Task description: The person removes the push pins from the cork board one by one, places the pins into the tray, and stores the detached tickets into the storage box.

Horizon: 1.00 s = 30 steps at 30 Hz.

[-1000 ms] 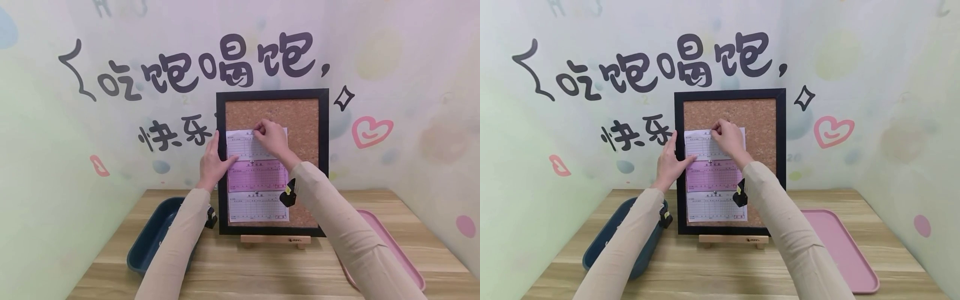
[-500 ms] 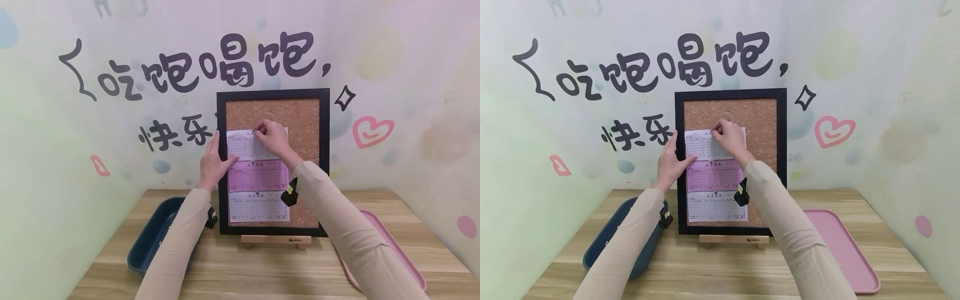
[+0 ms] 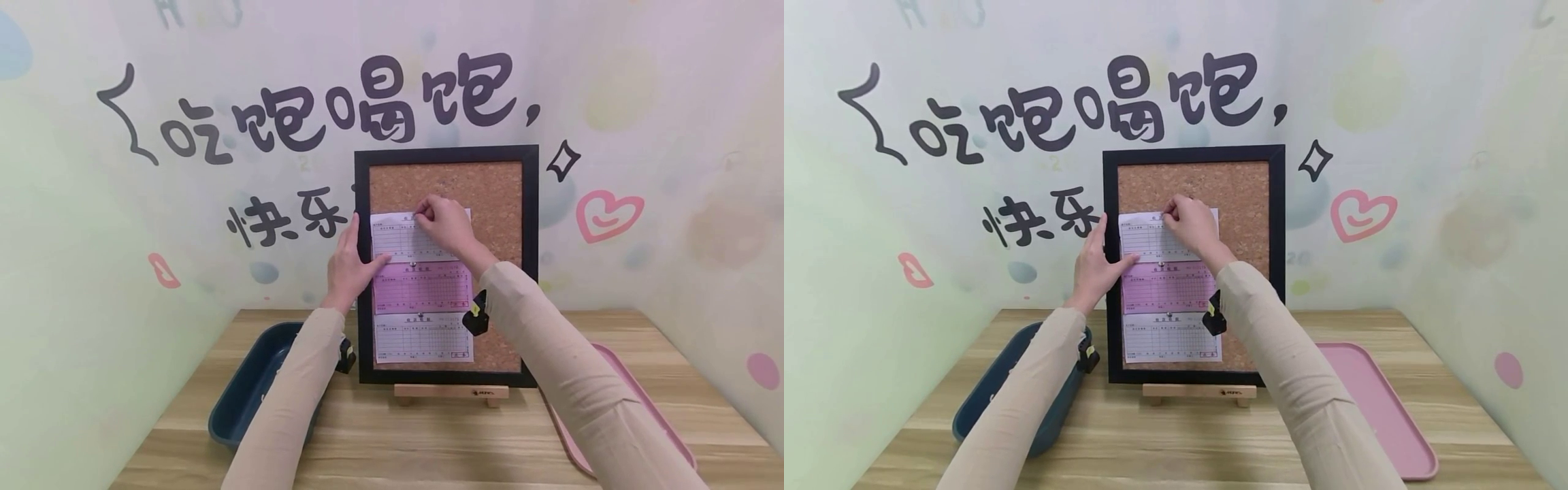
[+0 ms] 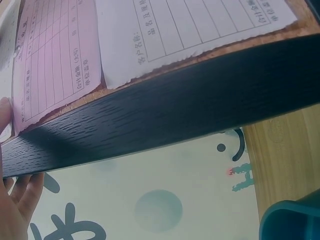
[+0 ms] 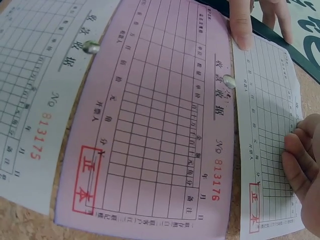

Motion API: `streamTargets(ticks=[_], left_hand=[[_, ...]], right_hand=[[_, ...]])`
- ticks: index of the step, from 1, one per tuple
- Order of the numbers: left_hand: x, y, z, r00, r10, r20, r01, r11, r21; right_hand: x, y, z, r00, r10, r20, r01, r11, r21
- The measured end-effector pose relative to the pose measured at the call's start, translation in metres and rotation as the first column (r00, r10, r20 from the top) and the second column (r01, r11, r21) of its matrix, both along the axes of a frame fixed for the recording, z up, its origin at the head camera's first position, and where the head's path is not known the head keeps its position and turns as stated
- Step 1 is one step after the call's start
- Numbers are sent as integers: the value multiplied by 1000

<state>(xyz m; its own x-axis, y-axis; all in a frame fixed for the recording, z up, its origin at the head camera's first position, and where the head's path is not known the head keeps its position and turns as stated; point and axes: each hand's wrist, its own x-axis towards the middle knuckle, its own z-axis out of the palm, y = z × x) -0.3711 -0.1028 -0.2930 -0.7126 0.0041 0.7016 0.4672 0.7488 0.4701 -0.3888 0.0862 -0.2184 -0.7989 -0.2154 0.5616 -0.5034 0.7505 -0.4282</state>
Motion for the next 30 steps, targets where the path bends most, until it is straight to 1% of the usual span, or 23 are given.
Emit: streamTargets(ticks=[7,12,17,24,30], left_hand=[[0,0,0,1000,-5,-4,5,1000,6],[0,0,0,1000,-7,-24,7,1000,-2],[0,0,0,1000,-8,-21,8,1000,2],[0,-1,0,1000,-8,-24,8,1000,5],[0,-1,0,999,-11,-33,11,1000,2]], right_hand=[[0,0,1,1000,0,19,0,1000,11],[-1,2,0,1000,3,10,-3,1000,17],[-1,2,0,1000,14,-2,-13,1000,20],[0,1,1,999,19,-33,-17,998,64],[0,2,2,999,34,-25,-32,996,89]])
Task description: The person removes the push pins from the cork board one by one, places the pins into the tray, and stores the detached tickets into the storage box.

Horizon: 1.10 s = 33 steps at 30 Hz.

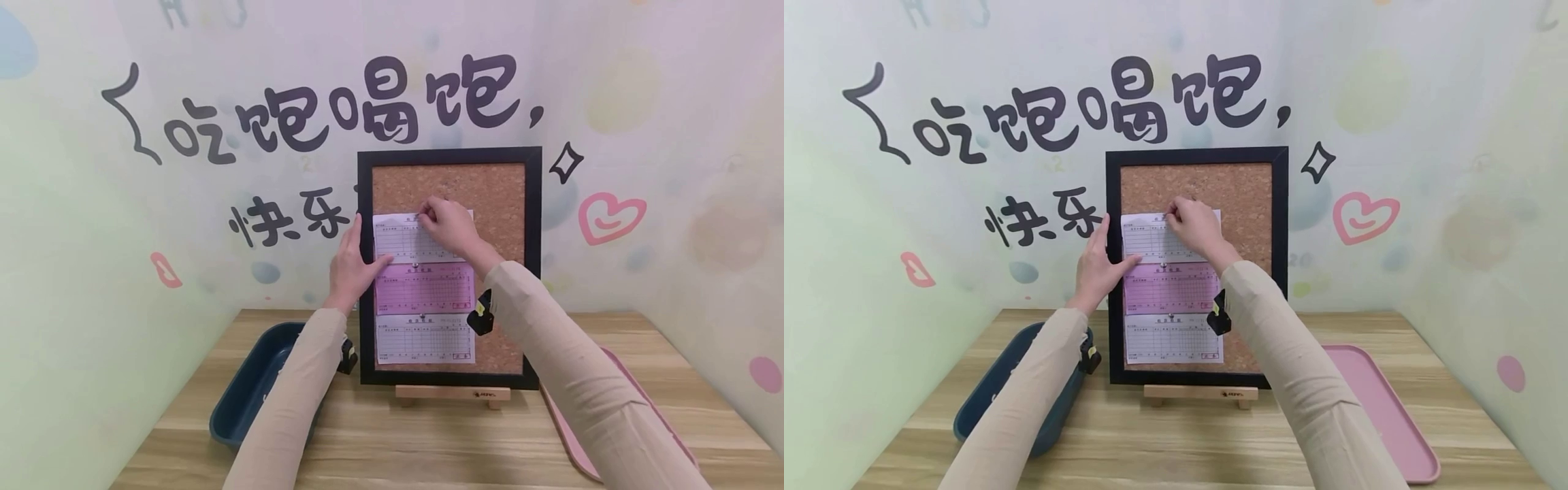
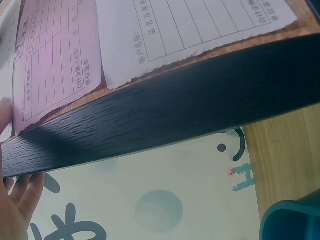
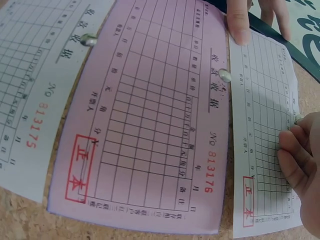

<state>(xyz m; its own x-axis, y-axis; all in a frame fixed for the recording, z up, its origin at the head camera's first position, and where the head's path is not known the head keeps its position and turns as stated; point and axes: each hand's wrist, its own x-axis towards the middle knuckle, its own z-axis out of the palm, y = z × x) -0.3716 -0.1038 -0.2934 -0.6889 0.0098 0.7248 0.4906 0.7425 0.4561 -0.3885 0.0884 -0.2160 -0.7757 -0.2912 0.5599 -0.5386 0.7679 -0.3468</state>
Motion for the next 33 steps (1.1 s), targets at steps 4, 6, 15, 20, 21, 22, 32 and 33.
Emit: streamTargets(ticks=[4,6,15,20,21,22,32,33], left_hand=[[0,0,1,1000,4,-7,-4,1000,-6],[0,0,1,1000,9,-7,-9,1000,-11],[1,-1,5,999,41,14,-40,997,-61],[0,-5,5,998,54,-22,-55,995,-80],[0,-6,6,998,57,-25,-59,995,-82],[-1,-7,6,998,62,-24,-64,994,-88],[2,-12,25,996,80,-38,-84,987,-135],[2,-12,27,996,82,-44,-88,985,-145]], right_hand=[[-1,0,2,1000,-8,4,8,999,40],[-1,0,3,1000,-13,-2,13,998,62],[-1,-1,7,1000,-20,10,19,993,118],[0,0,7,1000,5,19,-7,994,106],[0,0,7,1000,14,20,-16,995,99],[0,0,6,1000,23,20,-25,995,93],[2,7,2,999,47,28,-49,996,72],[3,8,1,998,52,29,-54,996,71]])
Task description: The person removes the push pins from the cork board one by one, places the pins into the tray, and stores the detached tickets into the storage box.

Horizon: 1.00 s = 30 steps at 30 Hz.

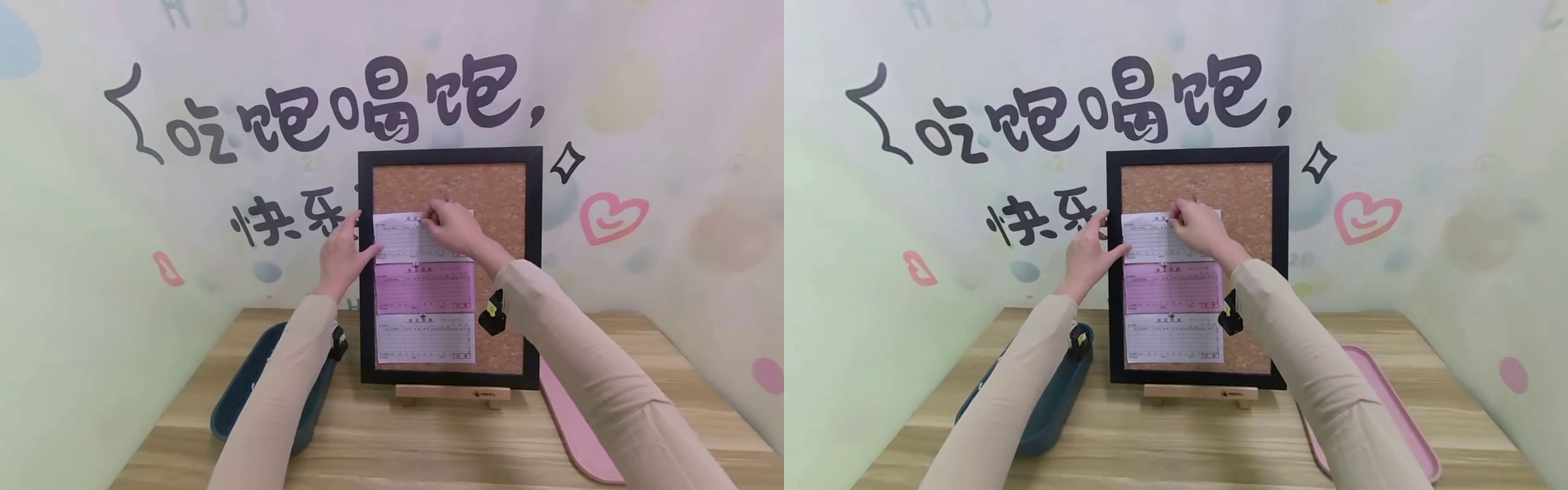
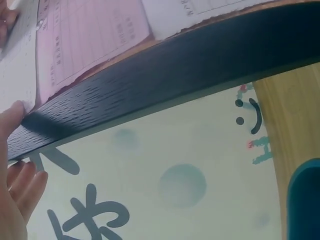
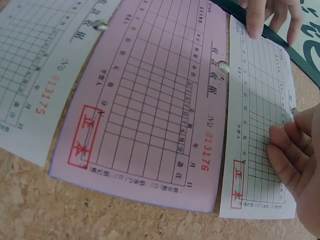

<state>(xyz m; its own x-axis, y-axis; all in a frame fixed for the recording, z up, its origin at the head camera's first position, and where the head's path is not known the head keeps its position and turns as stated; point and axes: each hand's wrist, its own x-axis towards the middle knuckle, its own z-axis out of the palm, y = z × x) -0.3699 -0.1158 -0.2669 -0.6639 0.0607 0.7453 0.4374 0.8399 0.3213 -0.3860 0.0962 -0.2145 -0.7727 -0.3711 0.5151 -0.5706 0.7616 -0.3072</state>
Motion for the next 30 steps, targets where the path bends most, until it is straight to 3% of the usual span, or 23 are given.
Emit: streamTargets(ticks=[8,18,22,30], left_hand=[[-3,2,13,996,15,-84,-22,997,-75],[-6,9,29,993,-47,-110,25,982,-188],[-6,11,34,995,-65,-81,45,974,-223],[-2,16,44,996,-70,51,81,960,-269]], right_hand=[[5,8,-10,998,53,20,-53,999,-3],[9,12,-21,996,79,47,-78,997,-22],[12,13,-24,995,76,61,-75,997,-9],[14,17,-28,994,101,43,-100,995,-10]])
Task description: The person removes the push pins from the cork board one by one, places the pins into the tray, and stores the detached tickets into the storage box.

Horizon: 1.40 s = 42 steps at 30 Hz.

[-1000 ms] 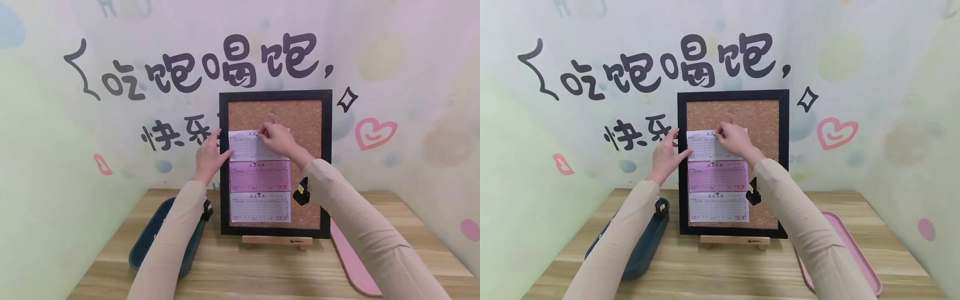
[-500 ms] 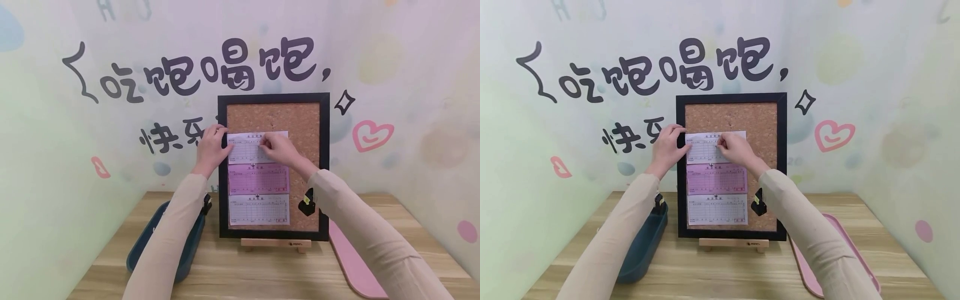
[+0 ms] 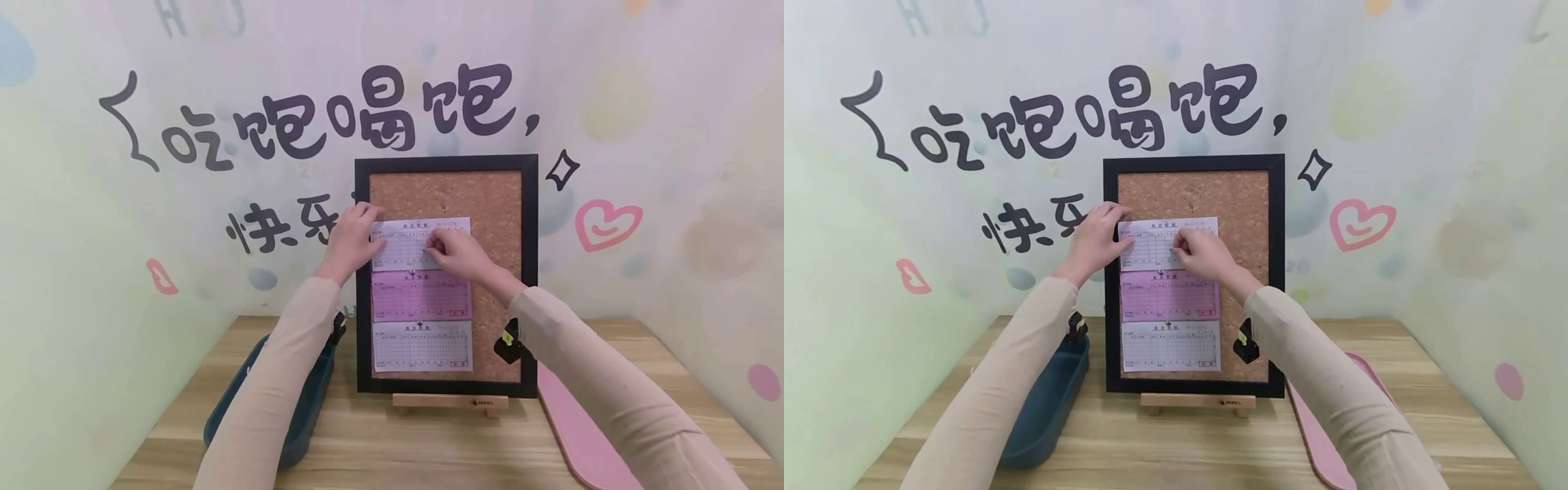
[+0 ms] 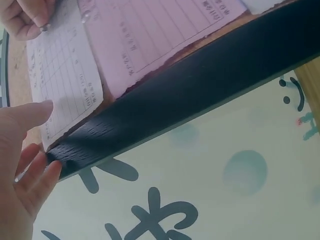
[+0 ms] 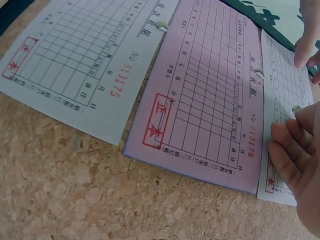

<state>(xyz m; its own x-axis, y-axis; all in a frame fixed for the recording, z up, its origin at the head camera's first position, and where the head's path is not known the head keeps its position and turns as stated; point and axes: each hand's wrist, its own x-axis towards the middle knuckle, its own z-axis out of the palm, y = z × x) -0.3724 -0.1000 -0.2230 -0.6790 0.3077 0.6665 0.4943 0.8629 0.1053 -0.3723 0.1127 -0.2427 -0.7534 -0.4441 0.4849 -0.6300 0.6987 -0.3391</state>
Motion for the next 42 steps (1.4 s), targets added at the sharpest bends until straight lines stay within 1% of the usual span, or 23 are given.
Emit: streamTargets(ticks=[5,8,11,20,27,32,37,40,42], left_hand=[[0,1,1,1000,2,31,-3,1000,30],[-2,2,1,999,1,35,-2,1000,27],[-4,4,2,999,0,38,-1,1000,21],[-6,5,6,999,24,38,-22,998,-52],[-6,6,5,998,30,62,-25,997,-67],[-4,5,4,997,32,65,-28,998,-63],[-1,4,5,994,52,92,-48,998,-51],[-1,3,5,993,52,110,-48,998,-33],[-2,2,4,992,39,119,-39,999,-6]], right_hand=[[1,0,-3,1000,-10,26,10,1000,-3],[2,0,-5,999,-19,35,19,1000,-6],[2,1,-5,999,-25,26,25,1000,-10],[4,1,-6,1000,8,17,-8,999,-31],[4,3,-10,1000,11,18,-10,1000,-30],[6,3,-11,1000,12,7,-12,999,-33],[5,4,-12,1000,20,1,-20,999,-27],[5,4,-13,1000,22,-5,-22,999,-28],[5,5,-12,1000,22,-8,-22,999,-29]])
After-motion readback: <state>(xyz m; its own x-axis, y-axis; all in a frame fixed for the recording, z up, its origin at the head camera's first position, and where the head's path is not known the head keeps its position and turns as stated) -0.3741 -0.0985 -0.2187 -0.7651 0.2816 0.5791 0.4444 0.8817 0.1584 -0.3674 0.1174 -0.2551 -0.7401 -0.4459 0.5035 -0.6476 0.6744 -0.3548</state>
